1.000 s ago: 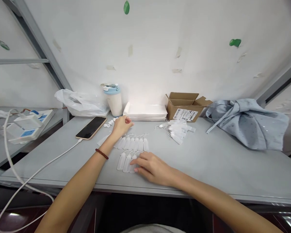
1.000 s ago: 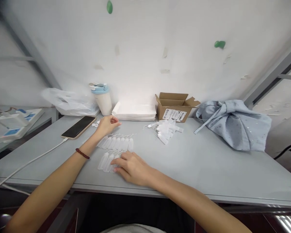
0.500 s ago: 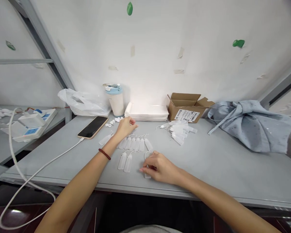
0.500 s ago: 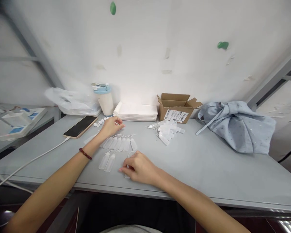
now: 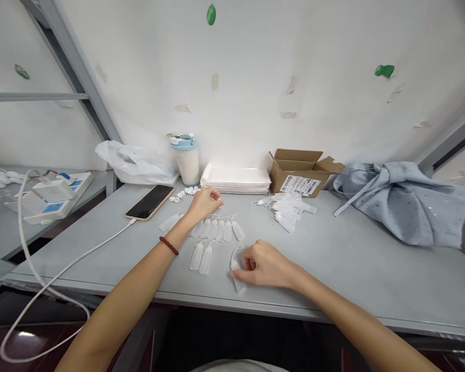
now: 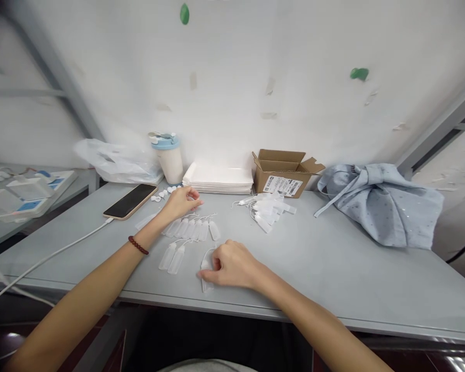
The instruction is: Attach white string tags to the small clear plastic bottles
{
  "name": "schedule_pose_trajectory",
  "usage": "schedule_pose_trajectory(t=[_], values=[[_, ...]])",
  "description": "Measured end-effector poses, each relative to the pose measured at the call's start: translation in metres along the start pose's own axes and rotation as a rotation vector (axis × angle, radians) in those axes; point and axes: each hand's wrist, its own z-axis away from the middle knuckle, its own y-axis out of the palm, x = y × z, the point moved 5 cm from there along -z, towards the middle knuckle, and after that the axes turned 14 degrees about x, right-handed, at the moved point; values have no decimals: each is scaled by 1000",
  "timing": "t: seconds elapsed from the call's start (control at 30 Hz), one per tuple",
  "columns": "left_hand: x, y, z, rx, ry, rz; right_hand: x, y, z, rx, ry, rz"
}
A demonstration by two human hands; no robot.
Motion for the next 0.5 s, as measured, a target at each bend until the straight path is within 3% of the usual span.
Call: schedule_pose_trajectory(t=[0.17, 0.27, 0.33, 0.5], values=[[-4, 1, 3, 36, -11, 140, 1, 2, 0, 87, -5, -21], [-8, 3, 6, 105, 8, 310, 0, 1, 0, 55, -43, -77], [-12, 3, 8, 144, 32, 416, -3, -4, 0, -33, -83, -156], [-24, 3, 16, 258, 85, 608, -23, -30, 4, -401, -138, -305]])
